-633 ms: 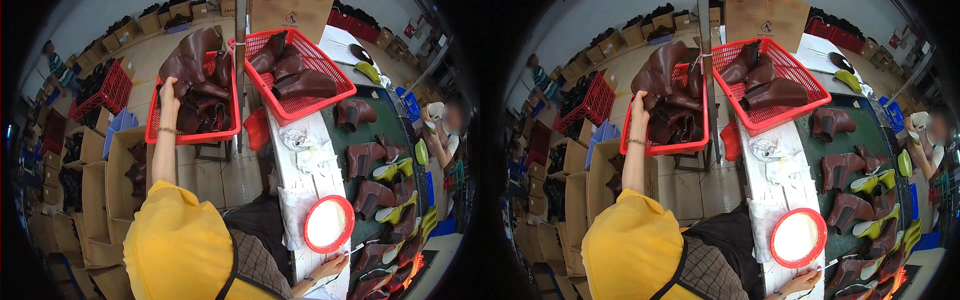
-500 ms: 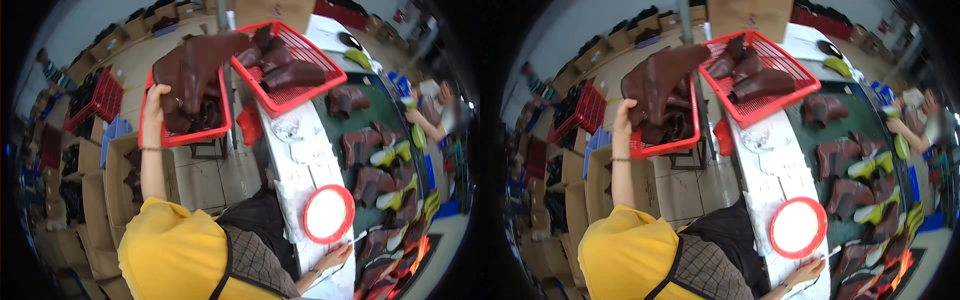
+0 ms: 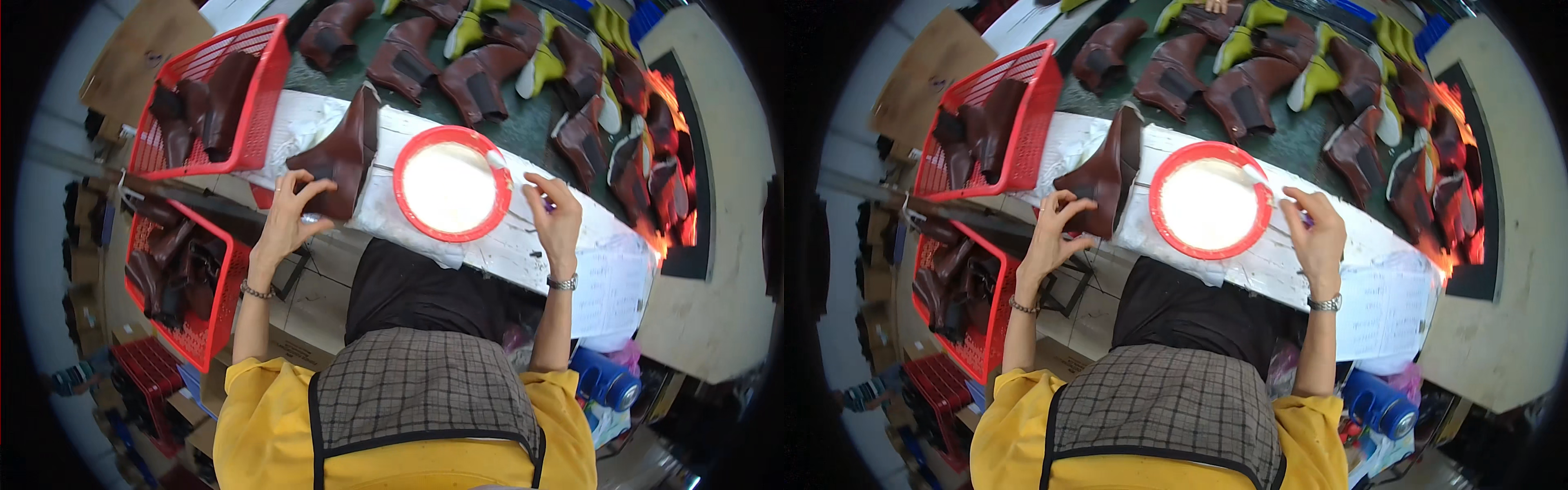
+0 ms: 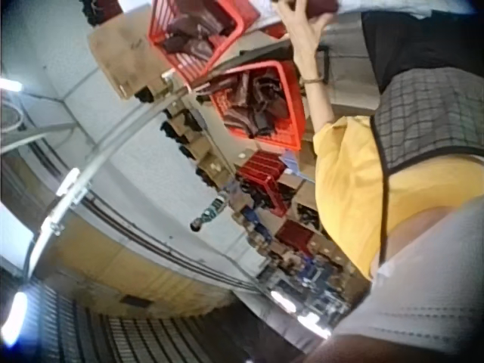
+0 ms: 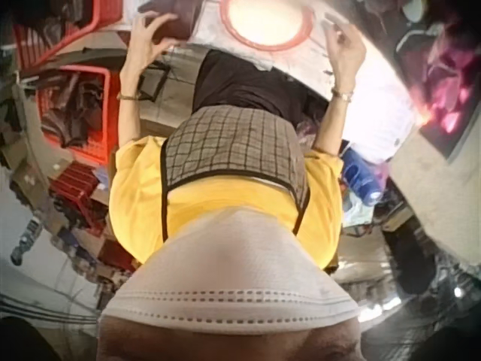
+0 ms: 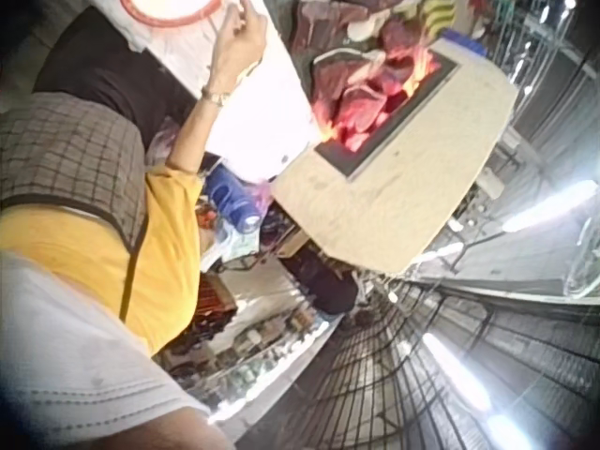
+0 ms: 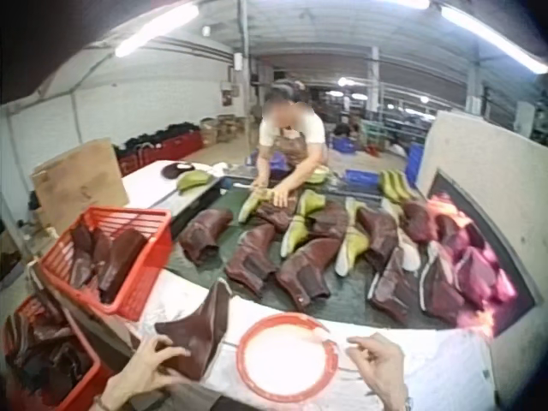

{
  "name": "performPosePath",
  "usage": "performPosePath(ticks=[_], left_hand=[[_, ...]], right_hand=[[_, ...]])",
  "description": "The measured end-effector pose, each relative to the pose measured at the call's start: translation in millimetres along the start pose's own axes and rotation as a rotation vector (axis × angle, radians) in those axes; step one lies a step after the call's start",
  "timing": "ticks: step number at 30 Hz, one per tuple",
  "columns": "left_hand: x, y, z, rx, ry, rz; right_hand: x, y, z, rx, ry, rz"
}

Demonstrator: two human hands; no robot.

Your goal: The worker is applying white glue to the edges of leather boot uppers using a small brush/applicator, then placing them on a drying rack.

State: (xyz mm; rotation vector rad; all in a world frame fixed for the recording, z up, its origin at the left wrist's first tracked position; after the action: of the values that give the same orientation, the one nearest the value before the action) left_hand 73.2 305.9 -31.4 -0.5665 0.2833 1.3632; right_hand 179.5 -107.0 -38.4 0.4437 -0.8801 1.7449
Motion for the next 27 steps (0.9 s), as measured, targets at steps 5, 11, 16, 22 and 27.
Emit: performPosePath(ticks=[5, 11, 16, 22, 27], left_hand=[[5.4, -30.6, -3.8, -0.143, 0.021, 0.077], [24.3, -102.8, -32.9, -0.081, -0.026, 0.19], [22.0, -112.3, 9.0, -0.046, 0.279, 0.175], [-38.8, -87.7, 13.4, 0.44, 0.765, 0.345], [-70.2, -81.8, 23.6, 0.416, 0.789, 0.323]], right_hand=[[30.6, 0.8, -9.2, 0.141, 0.233, -0.008], [42.9, 0.3, -18.5, 0.179, 0.449, 0.116], [30.7, 5.4, 0.8, 0.174, 0.204, -0.052], [62.0, -25.6, 1.3, 0.098, -0.277, 0.263], [86.8, -40.1, -4.7, 0.049, -0.172, 0.423]])
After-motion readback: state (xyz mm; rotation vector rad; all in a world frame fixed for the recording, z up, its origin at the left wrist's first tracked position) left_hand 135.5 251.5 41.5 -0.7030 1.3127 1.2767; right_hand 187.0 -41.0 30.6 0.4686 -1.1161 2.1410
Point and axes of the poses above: each hand's wrist, its own y-axis away from the middle knuckle, its own z-axis out of the back of the hand, x = y × z, the point moved 5 cm from there along -y, towards the middle knuckle, and after that the axes turned 1 degree about y, right-handed, at the moved point
